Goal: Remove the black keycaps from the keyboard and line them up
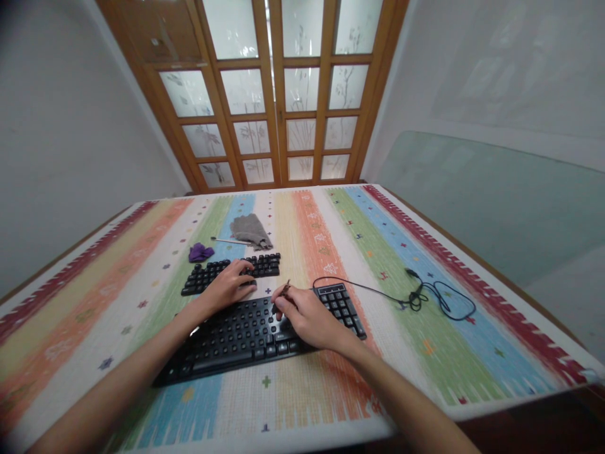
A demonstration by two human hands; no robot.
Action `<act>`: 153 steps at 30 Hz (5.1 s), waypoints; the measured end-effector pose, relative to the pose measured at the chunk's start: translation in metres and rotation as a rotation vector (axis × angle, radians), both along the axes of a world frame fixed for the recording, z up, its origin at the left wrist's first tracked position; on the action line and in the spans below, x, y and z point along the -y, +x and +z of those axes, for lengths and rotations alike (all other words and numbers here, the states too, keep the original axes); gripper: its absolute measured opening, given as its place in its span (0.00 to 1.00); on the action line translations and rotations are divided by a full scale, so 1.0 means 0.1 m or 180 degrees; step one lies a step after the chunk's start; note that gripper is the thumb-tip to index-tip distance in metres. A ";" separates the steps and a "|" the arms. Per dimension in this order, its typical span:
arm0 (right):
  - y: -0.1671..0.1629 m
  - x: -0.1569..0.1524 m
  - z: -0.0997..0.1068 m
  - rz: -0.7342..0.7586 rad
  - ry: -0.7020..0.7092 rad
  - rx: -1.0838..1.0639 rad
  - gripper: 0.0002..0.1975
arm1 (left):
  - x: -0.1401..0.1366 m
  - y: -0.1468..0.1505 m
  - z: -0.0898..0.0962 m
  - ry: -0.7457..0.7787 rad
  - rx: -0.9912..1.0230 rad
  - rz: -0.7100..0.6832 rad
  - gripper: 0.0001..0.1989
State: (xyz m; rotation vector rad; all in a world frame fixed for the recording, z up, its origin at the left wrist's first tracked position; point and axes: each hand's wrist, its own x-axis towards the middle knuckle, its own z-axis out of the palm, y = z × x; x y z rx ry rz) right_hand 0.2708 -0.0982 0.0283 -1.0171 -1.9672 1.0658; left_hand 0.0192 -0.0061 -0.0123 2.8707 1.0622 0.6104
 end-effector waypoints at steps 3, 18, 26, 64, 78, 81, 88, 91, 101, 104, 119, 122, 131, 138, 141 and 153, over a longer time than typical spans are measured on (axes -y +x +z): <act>-0.01 0.00 0.00 0.0025 -0.0025 -0.0021 0.13 | -0.01 -0.01 0.02 0.0009 -0.0041 -0.0001 0.08; 0.00 0.00 0.01 0.0057 0.0066 0.0023 0.14 | -0.09 -0.02 -0.03 -0.0159 0.0199 -0.0058 0.05; -0.01 0.01 0.02 0.0081 0.0067 0.0089 0.14 | -0.11 -0.06 -0.03 -0.0169 0.0184 -0.0069 0.03; 0.08 0.20 -0.10 0.0174 0.0102 0.0467 0.10 | 0.62 -0.21 0.06 -0.0427 0.0491 0.0192 0.08; -0.20 0.36 -0.24 0.0023 0.0673 0.0679 0.07 | 1.03 -0.20 -0.16 -0.0526 0.0415 0.0190 0.13; -0.23 0.33 -0.15 0.0186 0.0792 0.1053 0.09 | 1.04 -0.18 -0.15 -0.0504 0.0386 0.0175 0.11; -0.30 0.00 -0.10 0.0013 0.0245 0.1108 0.15 | 1.04 -0.16 -0.16 -0.0467 0.0381 0.0216 0.11; -0.27 -0.11 -0.12 0.0027 0.0000 0.0897 0.17 | 1.05 -0.17 -0.13 -0.0562 0.0436 0.0177 0.11; -0.11 -0.07 0.16 0.0319 0.0124 0.0194 0.20 | 1.13 0.14 0.17 -0.2261 0.1729 0.0102 0.28; -0.09 -0.03 0.18 0.0369 0.0189 0.0131 0.19 | 1.10 0.23 0.16 -0.2907 0.2328 -0.0090 0.29; -0.01 0.06 0.18 0.0204 0.0377 0.0235 0.16 | 0.94 0.20 0.28 -0.2256 0.1922 0.0084 0.11; 0.00 0.06 0.17 0.0115 0.0468 0.0378 0.14 | 0.87 0.17 0.33 -0.1835 0.1657 0.0009 0.07; 0.08 0.07 0.15 -0.0003 0.0517 0.0439 0.15 | 0.25 0.15 0.14 -0.0403 0.0622 0.0155 0.04; 0.15 0.11 0.11 -0.0038 0.0418 0.0348 0.14 | 0.02 0.22 -0.02 -0.0218 0.0092 0.0233 0.05; 0.16 0.12 0.12 -0.0034 0.0422 0.0345 0.13 | 0.00 0.23 -0.02 -0.0131 -0.0022 0.0276 0.05; 0.20 0.15 0.10 -0.0057 0.0393 0.0344 0.12 | -0.02 0.25 -0.02 -0.0034 -0.0191 0.0284 0.06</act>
